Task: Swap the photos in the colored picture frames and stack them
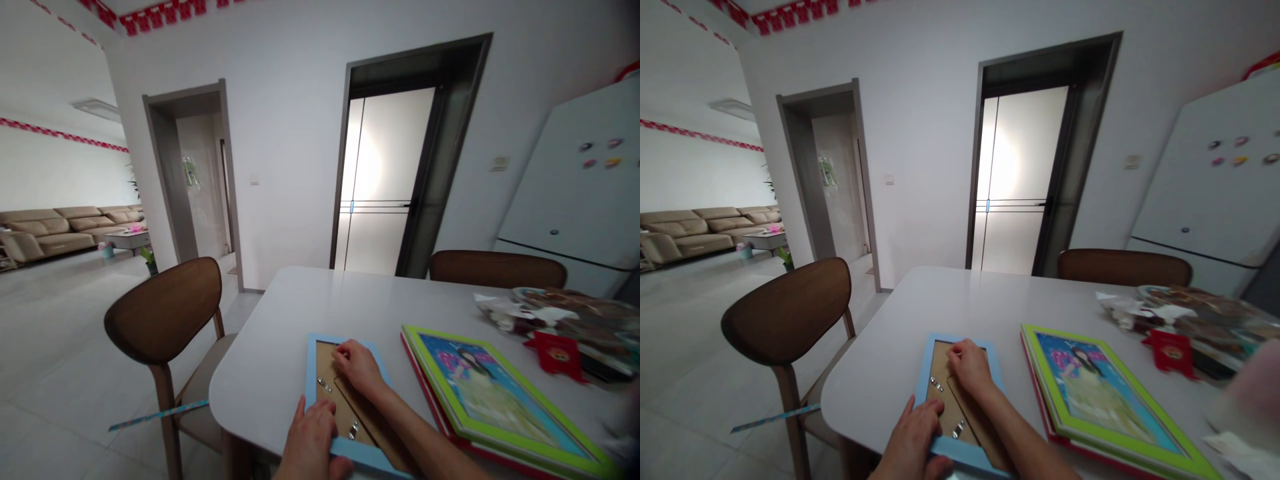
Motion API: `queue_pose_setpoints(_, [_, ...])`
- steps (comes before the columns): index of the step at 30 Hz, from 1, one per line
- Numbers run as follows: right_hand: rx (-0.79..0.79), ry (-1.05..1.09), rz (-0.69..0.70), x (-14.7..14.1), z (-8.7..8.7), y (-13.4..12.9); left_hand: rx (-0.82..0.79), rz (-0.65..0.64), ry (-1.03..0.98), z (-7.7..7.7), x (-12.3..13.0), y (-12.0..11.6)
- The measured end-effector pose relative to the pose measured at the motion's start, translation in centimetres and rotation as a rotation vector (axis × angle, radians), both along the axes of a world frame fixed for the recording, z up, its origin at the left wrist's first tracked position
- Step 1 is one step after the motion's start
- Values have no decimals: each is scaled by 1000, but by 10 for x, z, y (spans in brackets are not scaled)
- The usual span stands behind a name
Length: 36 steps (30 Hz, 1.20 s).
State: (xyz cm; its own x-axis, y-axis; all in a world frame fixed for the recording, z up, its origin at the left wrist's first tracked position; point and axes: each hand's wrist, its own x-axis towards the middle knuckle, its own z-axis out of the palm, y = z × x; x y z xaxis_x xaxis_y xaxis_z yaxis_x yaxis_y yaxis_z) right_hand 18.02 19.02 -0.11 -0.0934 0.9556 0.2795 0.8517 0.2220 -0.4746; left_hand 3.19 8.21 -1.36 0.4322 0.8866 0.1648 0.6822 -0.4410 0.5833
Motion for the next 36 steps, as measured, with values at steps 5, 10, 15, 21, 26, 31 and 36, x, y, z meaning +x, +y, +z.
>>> queue_pose_setpoints(5, [-8,-14,210,-14,0,-33,37,21,-2,6,1,-3])
queue_pose_setpoints(10, [-4,-38,288,-16,4,-35,13,9,3,12,2,-4])
queue_pose_setpoints(15, [-5,-41,311,-10,9,-39,19,21,4,16,2,-6])
queue_pose_setpoints(21, [-66,16,372,19,21,-72,8,7,57,22,4,-8])
queue_pose_setpoints(26, [-124,-30,454,28,25,-87,43,2,47,19,2,-7])
queue_pose_setpoints(31, [-135,3,498,30,26,-91,34,-2,51,18,2,-6])
queue_pose_setpoints(36, [-102,80,397,26,26,-71,25,5,61,19,3,-5])
